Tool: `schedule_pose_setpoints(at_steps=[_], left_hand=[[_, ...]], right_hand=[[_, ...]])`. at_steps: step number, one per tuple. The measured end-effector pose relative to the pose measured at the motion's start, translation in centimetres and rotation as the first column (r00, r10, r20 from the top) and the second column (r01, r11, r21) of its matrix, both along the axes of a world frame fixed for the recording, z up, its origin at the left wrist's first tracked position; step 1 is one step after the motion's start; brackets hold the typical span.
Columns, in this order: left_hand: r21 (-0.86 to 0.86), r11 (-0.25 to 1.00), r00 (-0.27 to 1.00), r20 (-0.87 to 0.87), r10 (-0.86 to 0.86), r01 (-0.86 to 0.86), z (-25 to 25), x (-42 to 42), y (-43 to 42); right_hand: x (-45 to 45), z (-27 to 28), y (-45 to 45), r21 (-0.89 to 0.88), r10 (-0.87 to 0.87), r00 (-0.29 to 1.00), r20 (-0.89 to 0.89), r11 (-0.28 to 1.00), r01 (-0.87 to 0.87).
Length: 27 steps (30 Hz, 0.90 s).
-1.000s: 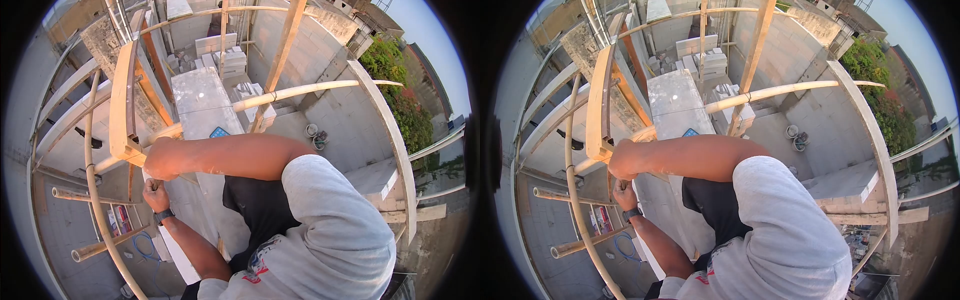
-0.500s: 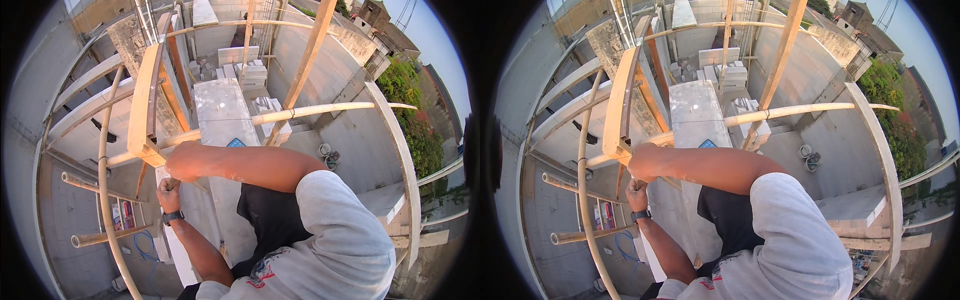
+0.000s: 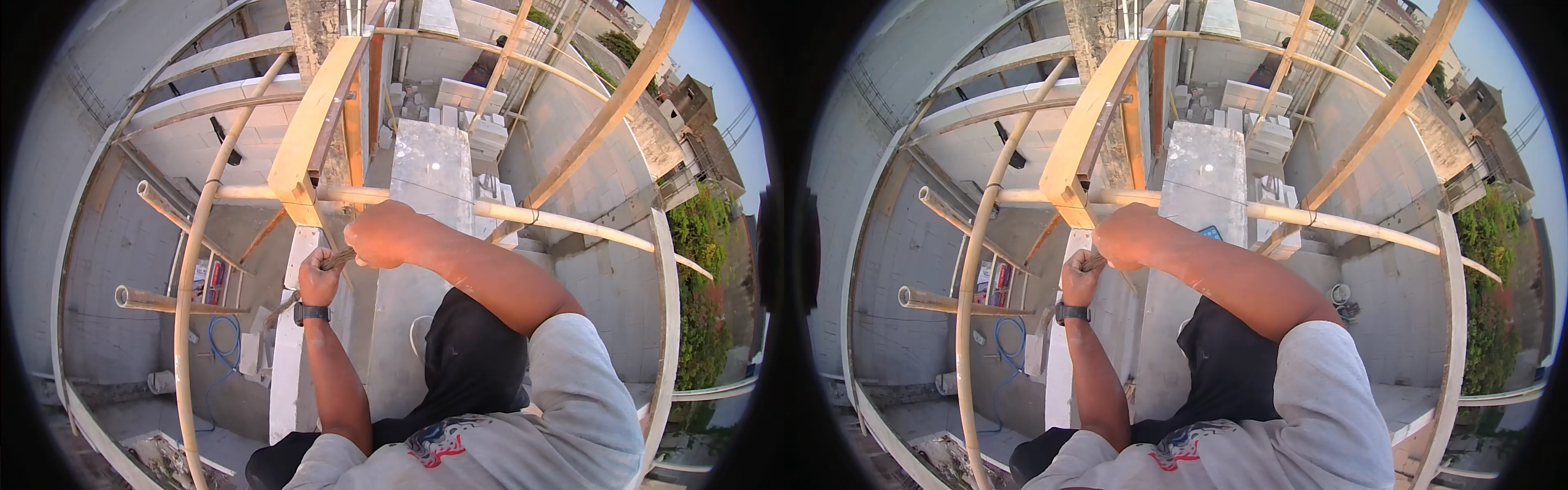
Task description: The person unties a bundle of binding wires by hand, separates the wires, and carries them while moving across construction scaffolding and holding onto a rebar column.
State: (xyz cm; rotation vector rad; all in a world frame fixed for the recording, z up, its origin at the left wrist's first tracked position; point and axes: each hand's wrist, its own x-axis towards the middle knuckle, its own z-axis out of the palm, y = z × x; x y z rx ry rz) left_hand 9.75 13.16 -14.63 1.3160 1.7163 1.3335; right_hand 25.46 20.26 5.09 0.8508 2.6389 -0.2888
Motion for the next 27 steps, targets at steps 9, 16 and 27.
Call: schedule_pose_setpoints(at_steps=[9, 16, 27], left_hand=[[-0.007, 1.000, 0.999, -0.054, -0.001, 0.000, 0.9, 0.7, 0.0], [-0.040, 0.968, 0.956, -0.156, -0.250, 0.247, 3.0, 3.1, 0.5], [0.114, 0.987, 0.906, -0.396, 0.146, -0.110, -1.6, 7.2, 1.0]], right_hand=[[0.3, -0.5, 0.7, 0.009, -0.008, 0.997, 0.074, 1.000, 0.007], [1.0, -0.9, 1.4, 0.024, -0.022, 0.988, 0.152, 1.000, 0.018], [1.9, -1.0, 2.1, -0.023, -0.031, 0.988, 0.153, 0.999, 0.035]])
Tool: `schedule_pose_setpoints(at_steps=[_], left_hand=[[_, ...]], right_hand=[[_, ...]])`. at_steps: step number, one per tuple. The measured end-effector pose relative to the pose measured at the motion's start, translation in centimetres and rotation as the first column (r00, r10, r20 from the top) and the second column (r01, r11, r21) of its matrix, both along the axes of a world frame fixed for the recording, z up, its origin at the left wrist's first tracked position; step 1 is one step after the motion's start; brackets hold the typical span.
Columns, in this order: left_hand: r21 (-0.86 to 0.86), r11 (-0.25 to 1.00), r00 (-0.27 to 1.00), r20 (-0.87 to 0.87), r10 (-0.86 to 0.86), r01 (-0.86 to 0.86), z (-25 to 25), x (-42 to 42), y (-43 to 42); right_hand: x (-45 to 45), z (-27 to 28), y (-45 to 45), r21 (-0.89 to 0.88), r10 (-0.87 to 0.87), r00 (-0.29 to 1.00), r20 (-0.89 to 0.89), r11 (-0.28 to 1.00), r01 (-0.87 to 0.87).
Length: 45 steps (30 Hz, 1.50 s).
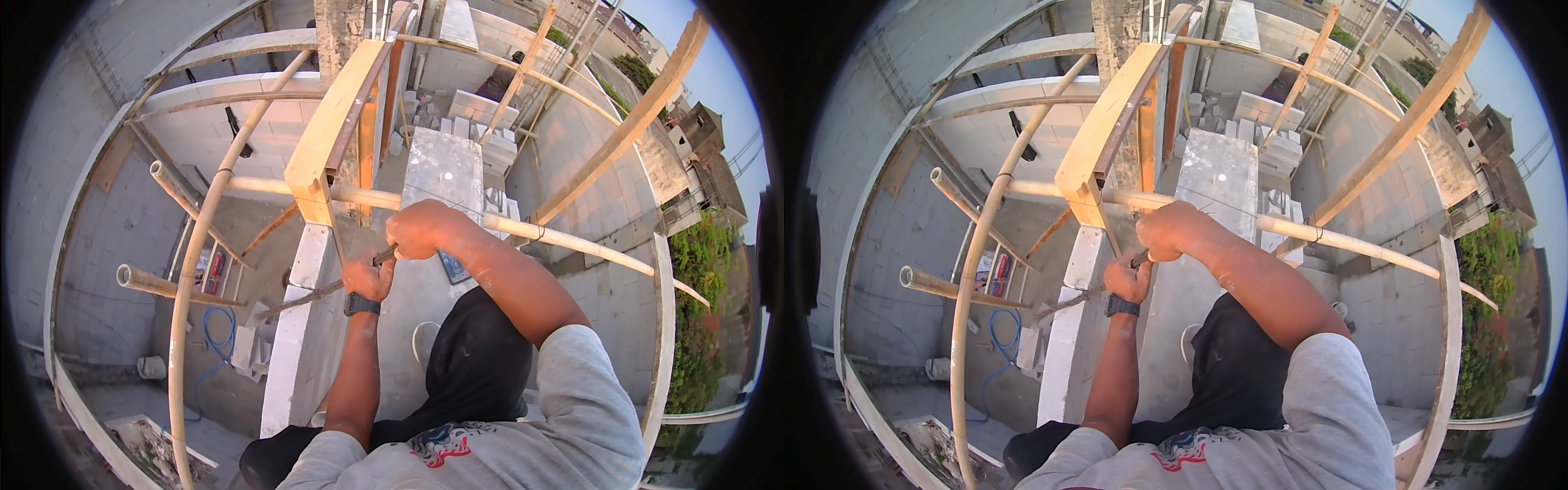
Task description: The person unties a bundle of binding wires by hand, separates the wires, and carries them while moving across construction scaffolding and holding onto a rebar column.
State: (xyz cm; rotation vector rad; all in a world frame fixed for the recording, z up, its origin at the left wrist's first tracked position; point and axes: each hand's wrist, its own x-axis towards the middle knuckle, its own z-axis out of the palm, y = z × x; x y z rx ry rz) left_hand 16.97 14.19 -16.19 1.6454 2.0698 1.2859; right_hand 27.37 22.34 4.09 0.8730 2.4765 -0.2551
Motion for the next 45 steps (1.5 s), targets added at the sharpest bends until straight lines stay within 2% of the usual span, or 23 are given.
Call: schedule_pose_setpoints(at_steps=[2, 6, 10, 13, 15, 25, 27, 28, 30, 32, 34, 36, 41, 43, 45], left_hand=[[-0.016, 1.000, 1.000, -0.020, 0.006, -0.007, -1.9, 1.0, 0.0], [-0.058, 0.998, 0.999, -0.032, 0.004, -0.006, -2.1, 2.0, -0.3], [-0.039, 0.999, 1.000, -0.029, -0.002, 0.001, -2.4, 2.3, -0.4], [-0.110, 0.994, 0.998, -0.064, -0.016, 0.009, -3.0, 3.3, -0.8], [-0.172, 0.984, 0.999, 0.002, -0.036, 0.036, -3.4, 3.9, -1.0], [-0.142, 0.986, 0.996, 0.007, -0.084, 0.084, -4.7, 4.5, -0.7], [-0.233, 0.968, 0.995, -0.012, -0.097, 0.091, -4.3, 3.7, -0.1], [-0.226, 0.970, 0.996, -0.006, -0.094, 0.090, -3.2, 3.1, 0.1], [-0.160, 0.987, 0.996, -0.083, -0.040, 0.027, -0.9, 1.7, 0.0], [-0.137, 0.990, 0.995, -0.098, 0.032, -0.046, 0.6, 0.4, -0.2], [-0.043, 0.998, 0.999, -0.030, 0.043, -0.044, 1.8, -1.0, 0.1], [-0.048, 0.994, 0.995, 0.006, 0.100, -0.100, 3.1, -1.8, -0.1], [-0.048, 0.981, 0.979, 0.063, 0.192, -0.190, 4.1, -3.2, -0.7], [-0.148, 0.982, 0.986, 0.096, 0.135, -0.120, 4.5, -3.4, -0.6], [-0.125, 0.986, 0.989, 0.090, 0.118, -0.106, 4.1, -2.7, -0.6]], right_hand=[[0.1, -1.4, 0.5, -0.032, 0.006, 0.999, 0.034, 0.999, -0.005], [-0.2, -1.6, 0.3, -0.069, -0.022, 0.991, 0.135, 0.997, 0.031], [-0.5, -1.3, -0.4, -0.033, -0.035, 0.990, 0.137, 0.999, 0.040], [-0.8, -1.5, -0.3, -0.043, -0.020, 0.985, 0.171, 0.999, 0.027], [-0.7, -2.3, -0.4, -0.073, 0.005, 0.978, 0.210, 0.997, 0.010], [-1.4, -2.8, -1.4, -0.069, 0.011, 0.956, 0.292, 0.998, 0.009], [-0.9, -2.1, -0.9, 0.005, -0.016, 0.974, 0.224, 1.000, 0.015], [-0.5, -2.0, -0.3, 0.011, -0.015, 0.973, 0.231, 1.000, 0.012], [0.6, -2.0, 1.0, -0.001, -0.061, 0.995, 0.078, 0.998, 0.061], [0.6, 0.2, 0.2, -0.028, -0.069, 0.998, 0.012, 0.997, 0.069], [0.7, 1.1, 0.7, -0.032, -0.057, 0.996, -0.062, 0.998, 0.055], [0.8, 0.2, 1.3, -0.086, -0.053, 0.980, -0.193, 0.996, 0.037], [0.6, 0.7, 1.6, -0.104, -0.054, 0.971, -0.232, 0.994, 0.031], [0.7, 1.1, 1.8, -0.085, -0.036, 0.964, -0.262, 0.996, 0.014], [1.1, 1.5, 1.4, -0.116, -0.071, 0.980, -0.187, 0.992, 0.050]])
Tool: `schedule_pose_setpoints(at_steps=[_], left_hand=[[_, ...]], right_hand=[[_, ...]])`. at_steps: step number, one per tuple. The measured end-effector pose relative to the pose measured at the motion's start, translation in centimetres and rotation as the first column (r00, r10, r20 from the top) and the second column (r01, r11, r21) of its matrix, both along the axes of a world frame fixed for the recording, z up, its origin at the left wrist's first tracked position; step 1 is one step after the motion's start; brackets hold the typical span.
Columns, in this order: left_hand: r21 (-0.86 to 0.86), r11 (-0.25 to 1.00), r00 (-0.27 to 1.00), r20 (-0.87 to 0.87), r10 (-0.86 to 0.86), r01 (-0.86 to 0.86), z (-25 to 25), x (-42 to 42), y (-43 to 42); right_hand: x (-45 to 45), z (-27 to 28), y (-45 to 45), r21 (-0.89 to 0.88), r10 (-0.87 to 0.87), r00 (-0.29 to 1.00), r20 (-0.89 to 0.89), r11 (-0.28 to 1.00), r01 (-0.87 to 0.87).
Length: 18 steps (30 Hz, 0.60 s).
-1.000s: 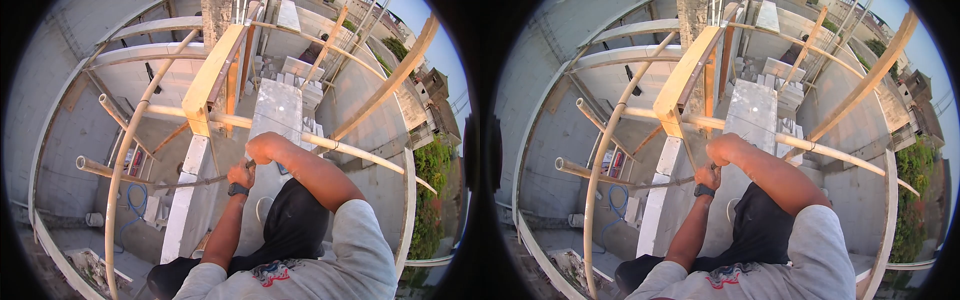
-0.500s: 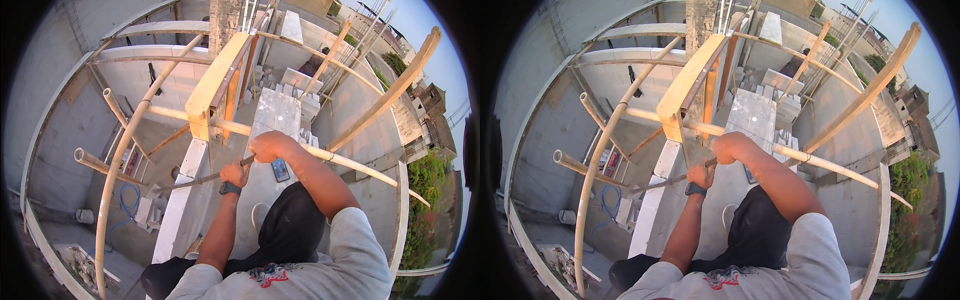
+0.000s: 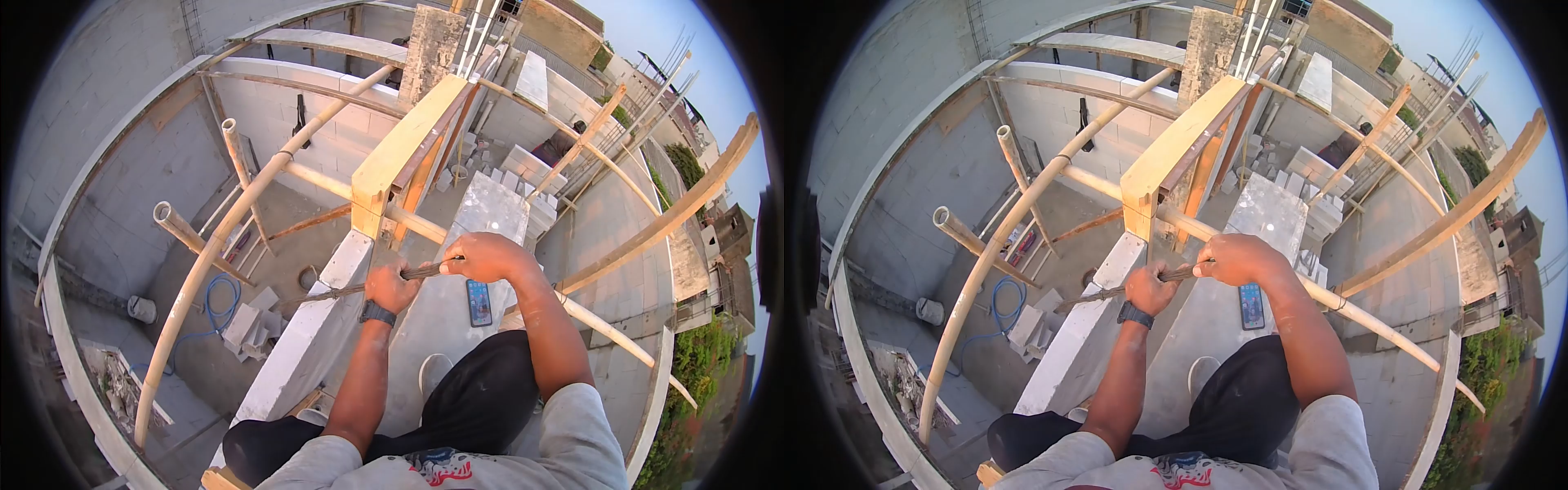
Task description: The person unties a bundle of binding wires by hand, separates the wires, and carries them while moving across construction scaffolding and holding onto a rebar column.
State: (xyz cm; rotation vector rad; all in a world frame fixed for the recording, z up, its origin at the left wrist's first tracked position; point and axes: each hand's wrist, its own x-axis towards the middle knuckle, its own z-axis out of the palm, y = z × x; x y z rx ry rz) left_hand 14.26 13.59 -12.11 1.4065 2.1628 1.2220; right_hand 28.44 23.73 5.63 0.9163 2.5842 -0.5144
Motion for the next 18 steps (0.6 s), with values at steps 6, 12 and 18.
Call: schedule_pose_setpoints(at_steps=[6, 12, 18], left_hand=[[-0.123, 0.961, 0.968, 0.078, -0.240, 0.248, 0.2, 1.2, 0.1], [-0.126, 0.870, 0.858, 0.283, -0.428, 0.476, -2.5, 3.0, 0.7], [-0.263, 0.833, 0.861, 0.306, -0.406, 0.487, -3.1, 5.4, 1.2]], right_hand=[[1.4, -0.3, 0.1, -0.043, -0.055, 0.988, 0.141, 0.997, 0.062], [2.9, -2.7, 1.0, -0.084, -0.125, 0.967, 0.221, 0.986, 0.146], [4.1, -6.1, 1.9, 0.047, -0.056, 0.927, 0.372, 0.998, 0.041]])
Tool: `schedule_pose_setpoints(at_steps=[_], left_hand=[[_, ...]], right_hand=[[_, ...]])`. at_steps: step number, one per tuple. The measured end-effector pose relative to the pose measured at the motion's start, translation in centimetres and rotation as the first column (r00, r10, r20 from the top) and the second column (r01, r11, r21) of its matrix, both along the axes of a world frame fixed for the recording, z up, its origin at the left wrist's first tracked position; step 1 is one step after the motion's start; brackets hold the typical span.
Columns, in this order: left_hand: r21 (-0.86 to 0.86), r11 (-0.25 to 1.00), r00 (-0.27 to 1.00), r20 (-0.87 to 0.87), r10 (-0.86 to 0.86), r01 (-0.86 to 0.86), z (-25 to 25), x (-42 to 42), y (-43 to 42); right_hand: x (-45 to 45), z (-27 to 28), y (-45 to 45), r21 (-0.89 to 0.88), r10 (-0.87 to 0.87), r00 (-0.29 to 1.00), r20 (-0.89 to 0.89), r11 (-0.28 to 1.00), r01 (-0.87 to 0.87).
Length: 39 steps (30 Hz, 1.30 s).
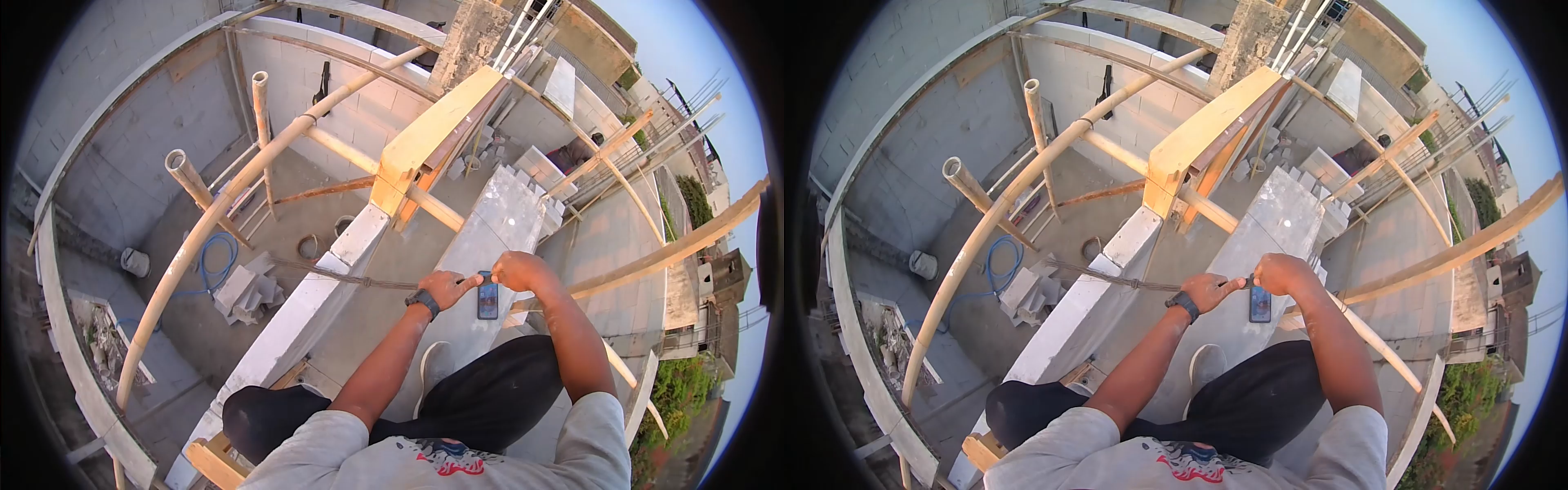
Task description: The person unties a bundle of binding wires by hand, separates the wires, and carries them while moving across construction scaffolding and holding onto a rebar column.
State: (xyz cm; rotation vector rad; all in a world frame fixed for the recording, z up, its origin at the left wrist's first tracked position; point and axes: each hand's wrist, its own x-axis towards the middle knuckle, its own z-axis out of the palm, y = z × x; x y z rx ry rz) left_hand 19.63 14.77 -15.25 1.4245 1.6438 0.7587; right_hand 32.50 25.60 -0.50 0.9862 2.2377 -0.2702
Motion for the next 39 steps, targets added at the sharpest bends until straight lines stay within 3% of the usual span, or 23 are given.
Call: schedule_pose_setpoints(at_steps=[6, 9, 11, 13, 14, 16, 17, 19, 21, 23, 24, 26, 27, 29, 30, 32, 36, 39], left_hand=[[-0.070, 0.998, 1.000, -0.003, -0.006, 0.005, -2.9, 2.7, 0.0], [-0.093, 0.996, 1.000, -0.003, -0.012, 0.012, -3.0, 2.5, -0.1], [-0.055, 0.998, 1.000, 0.015, -0.013, 0.013, -2.6, 1.9, 0.1], [0.043, 0.995, 0.996, -0.001, 0.086, -0.086, -1.1, 0.8, 0.5], [0.056, 0.994, 0.994, -0.047, 0.098, -0.096, 0.5, -0.3, 0.6], [0.092, 0.987, 0.984, -0.112, 0.142, -0.132, 2.3, -1.8, 0.3], [0.101, 0.985, 0.980, -0.130, 0.152, -0.140, 2.6, -2.7, 0.1], [0.123, 0.982, 0.989, -0.005, 0.146, -0.144, 2.9, -2.8, -0.5], [0.132, 0.979, 0.987, -0.018, 0.161, -0.158, 3.0, -2.8, -1.2], [0.103, 0.988, 0.992, -0.039, 0.120, -0.115, 3.0, -2.8, -2.2], [0.101, 0.989, 0.993, -0.038, 0.113, -0.109, 2.6, -2.4, -2.7], [0.116, 0.990, 0.994, -0.069, 0.083, -0.075, 1.3, -0.9, -3.1], [0.124, 0.990, 0.994, -0.066, 0.082, -0.073, 0.9, -0.2, -3.2], [0.025, 1.000, 0.998, -0.060, 0.011, -0.009, 0.2, 1.4, -3.6], [-0.046, 0.998, 0.997, -0.070, -0.035, 0.032, -0.1, 1.9, -3.7], [-0.060, 0.998, 0.998, -0.058, -0.038, 0.034, -1.1, 2.7, -4.0], [-0.145, 0.987, 0.995, -0.068, -0.079, 0.069, -0.5, 2.6, -4.0], [-0.103, 0.992, 0.995, -0.059, -0.079, 0.073, -0.2, 2.1, -3.8]], right_hand=[[-0.3, -2.8, -1.3, 0.154, -0.055, 0.990, 0.132, 0.987, 0.035], [0.2, -4.0, 0.0, 0.075, -0.040, 0.984, 0.172, 0.997, 0.027], [1.5, -3.9, 2.2, -0.010, 0.059, 0.992, 0.109, 0.998, -0.058], [1.7, -0.9, 2.6, -0.192, -0.207, 0.978, -0.022, 0.961, 0.199], [2.0, 0.2, 2.8, -0.193, -0.186, 0.982, -0.025, 0.965, 0.178], [2.4, 1.7, 2.2, -0.354, -0.382, 0.906, -0.183, 0.885, 0.302], [1.9, 2.5, 1.5, -0.354, -0.372, 0.906, -0.203, 0.890, 0.287], [1.7, 4.3, 0.3, -0.326, -0.460, 0.849, -0.260, 0.870, 0.371], [1.6, 4.7, 0.1, -0.301, -0.405, 0.883, -0.236, 0.895, 0.330], [2.3, 3.6, 0.1, -0.477, -0.527, 0.842, -0.119, 0.774, 0.417], [2.7, 3.1, 0.0, -0.478, -0.533, 0.838, -0.117, 0.770, 0.422], [3.5, 2.2, -0.1, -0.375, -0.377, 0.926, -0.017, 0.861, 0.343], [3.9, 1.5, 0.0, -0.367, -0.378, 0.926, -0.018, 0.864, 0.345], [4.7, 0.1, -0.2, -0.252, -0.222, 0.975, 0.009, 0.943, 0.217], [4.6, -0.1, -0.7, -0.245, -0.225, 0.974, 0.010, 0.944, 0.220], [4.3, -0.5, -1.7, -0.128, -0.053, 0.995, 0.089, 0.990, 0.064], [6.4, -3.2, -3.2, 0.062, -0.020, 0.996, 0.084, 0.998, 0.014], [7.8, -3.9, -3.3, 0.090, -0.049, 0.999, -0.010, 0.995, 0.050]])
